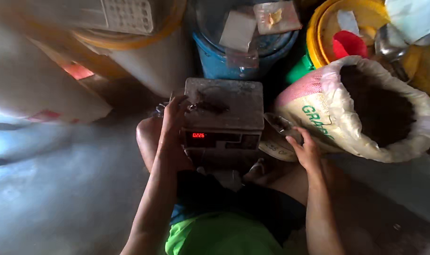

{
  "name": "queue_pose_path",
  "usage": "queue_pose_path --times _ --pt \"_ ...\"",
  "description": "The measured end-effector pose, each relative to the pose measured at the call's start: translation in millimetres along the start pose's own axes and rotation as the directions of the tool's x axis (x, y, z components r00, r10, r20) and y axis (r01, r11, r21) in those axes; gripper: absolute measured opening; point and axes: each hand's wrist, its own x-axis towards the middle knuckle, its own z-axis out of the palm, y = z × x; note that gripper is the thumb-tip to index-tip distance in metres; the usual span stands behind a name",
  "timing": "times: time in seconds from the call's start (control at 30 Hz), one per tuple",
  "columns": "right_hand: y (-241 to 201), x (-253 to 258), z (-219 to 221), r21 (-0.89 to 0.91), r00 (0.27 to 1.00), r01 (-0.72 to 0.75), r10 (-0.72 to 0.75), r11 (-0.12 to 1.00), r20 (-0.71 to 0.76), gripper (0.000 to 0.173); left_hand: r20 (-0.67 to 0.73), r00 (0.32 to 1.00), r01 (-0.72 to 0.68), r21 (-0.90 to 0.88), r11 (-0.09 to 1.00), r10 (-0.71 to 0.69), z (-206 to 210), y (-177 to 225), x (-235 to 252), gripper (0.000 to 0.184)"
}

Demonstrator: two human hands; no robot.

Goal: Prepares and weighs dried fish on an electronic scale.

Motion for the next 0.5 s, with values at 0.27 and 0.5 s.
queue_pose_path --times 0.27,0.5 --pt "-4.2 18.7 -0.2 0.01 0.99 0.039 -0.04 0.999 0.136 0.05 0.002 1.0 0.0 -0.038 0.999 0.0 -7.5 -7.8 -2.9 0.033" --pt "-17.3 35.3 10.2 0.008 0.979 0.116 -0.115 0.993 0.168 0.051 0.039 0.999 0.02 -0.022 1.0 -0.019 -7.9 -7.7 -9.2 0.032"
